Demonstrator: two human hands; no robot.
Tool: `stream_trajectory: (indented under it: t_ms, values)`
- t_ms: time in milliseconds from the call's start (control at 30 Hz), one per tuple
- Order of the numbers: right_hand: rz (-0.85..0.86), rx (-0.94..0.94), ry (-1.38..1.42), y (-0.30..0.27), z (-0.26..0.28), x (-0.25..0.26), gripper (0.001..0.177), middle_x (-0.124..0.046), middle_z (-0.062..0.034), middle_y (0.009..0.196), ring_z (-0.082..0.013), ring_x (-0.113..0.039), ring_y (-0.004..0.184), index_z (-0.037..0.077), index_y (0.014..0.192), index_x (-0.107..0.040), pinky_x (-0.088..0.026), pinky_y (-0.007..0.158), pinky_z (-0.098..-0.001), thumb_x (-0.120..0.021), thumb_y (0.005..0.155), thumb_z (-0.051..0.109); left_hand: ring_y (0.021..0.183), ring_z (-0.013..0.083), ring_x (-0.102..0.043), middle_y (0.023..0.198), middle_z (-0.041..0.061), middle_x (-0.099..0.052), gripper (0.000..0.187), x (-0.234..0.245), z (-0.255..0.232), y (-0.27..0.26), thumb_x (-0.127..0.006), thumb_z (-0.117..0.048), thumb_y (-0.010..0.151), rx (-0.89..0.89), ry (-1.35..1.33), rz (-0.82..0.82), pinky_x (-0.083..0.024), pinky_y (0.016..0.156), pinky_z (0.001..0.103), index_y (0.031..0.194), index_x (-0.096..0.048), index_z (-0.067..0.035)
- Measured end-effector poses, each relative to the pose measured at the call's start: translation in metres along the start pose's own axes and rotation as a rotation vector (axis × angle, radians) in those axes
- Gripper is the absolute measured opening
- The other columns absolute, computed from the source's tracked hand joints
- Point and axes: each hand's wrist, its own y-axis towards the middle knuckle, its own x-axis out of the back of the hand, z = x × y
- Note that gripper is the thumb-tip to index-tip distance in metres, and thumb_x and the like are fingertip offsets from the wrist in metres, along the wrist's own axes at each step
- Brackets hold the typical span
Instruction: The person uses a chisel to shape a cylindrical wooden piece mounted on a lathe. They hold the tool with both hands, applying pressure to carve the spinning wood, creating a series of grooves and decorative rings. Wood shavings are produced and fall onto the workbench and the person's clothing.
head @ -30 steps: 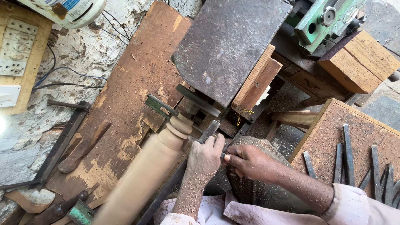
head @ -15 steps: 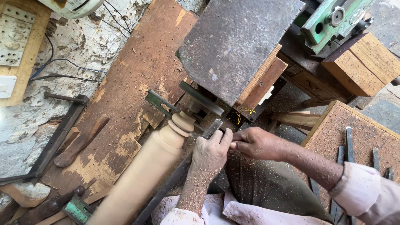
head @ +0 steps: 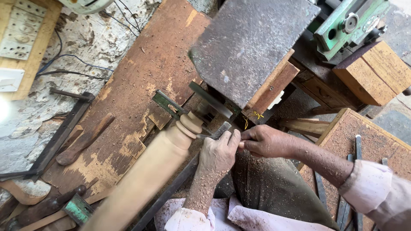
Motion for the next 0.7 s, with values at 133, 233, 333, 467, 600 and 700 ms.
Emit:
stream_trajectory:
  t_ms: [133,233,333,467,600,700]
  values:
    - [-0.030,-0.067,0.068,-0.006,-0.011,-0.026,0.041,-0.070,-0.0053,0.078,-0.0119,-0.067,0.068,0.009,0.117,-0.071,-0.064,0.068,-0.0332,-0.049,0.104,0.041,0.063,0.0229,-0.064,0.084,0.005,-0.061,0.029,0.001,-0.003,-0.004,-0.064,-0.025,0.097,-0.004,-0.018,0.079,-0.044,0.058,0.043,0.117,-0.063,-0.005]
    - [0.037,-0.095,0.183,-0.023,-0.025,-0.042,0.045,-0.072,-0.0049,0.079,-0.0150,-0.068,0.070,0.007,0.115,-0.071,-0.062,0.070,-0.0362,-0.046,0.105,0.042,0.060,0.0205,-0.062,0.085,0.007,-0.062,0.025,0.007,-0.010,-0.015,-0.063,-0.023,0.100,0.024,-0.032,0.223,-0.045,0.057,0.039,0.116,-0.062,-0.003]
    - [0.054,0.141,0.445,-0.057,-0.047,-0.036,0.046,-0.080,-0.0082,0.090,-0.0181,-0.076,0.080,0.005,0.119,-0.073,-0.064,0.080,-0.0381,-0.046,0.102,0.039,0.064,0.0196,-0.065,0.088,0.009,-0.066,0.028,0.013,-0.033,-0.034,-0.058,-0.024,0.105,0.131,-0.244,0.267,-0.050,0.055,0.036,0.120,-0.062,-0.001]
    - [-0.256,0.206,0.421,-0.085,-0.042,-0.042,0.035,-0.076,-0.0166,0.114,-0.0238,-0.072,0.109,0.007,0.129,-0.067,-0.061,0.100,-0.0434,-0.061,0.098,0.024,0.080,0.0197,-0.072,0.098,0.012,-0.069,0.032,0.020,-0.073,-0.049,-0.049,-0.027,0.110,0.283,-0.743,0.050,-0.059,0.065,0.030,0.126,-0.063,-0.002]
    - [-0.183,0.204,0.432,-0.094,-0.004,-0.073,0.076,-0.059,-0.0091,0.144,-0.0238,-0.059,0.131,0.025,0.158,-0.035,-0.046,0.109,-0.0423,-0.064,0.089,0.013,0.084,0.0166,-0.072,0.118,0.014,-0.061,0.040,0.010,-0.100,-0.054,-0.040,-0.036,0.111,0.490,-1.039,-0.103,-0.065,0.068,0.026,0.127,-0.060,-0.006]
    - [-0.185,0.140,0.689,-0.090,0.012,-0.100,0.084,-0.054,-0.0061,0.155,-0.0220,-0.058,0.135,0.031,0.163,-0.023,-0.048,0.107,-0.0418,-0.058,0.090,0.006,0.083,0.0175,-0.063,0.116,0.017,-0.057,0.042,-0.007,-0.098,-0.067,-0.040,-0.036,0.111,0.581,-1.101,-0.221,-0.060,0.061,0.028,0.126,-0.064,-0.006]
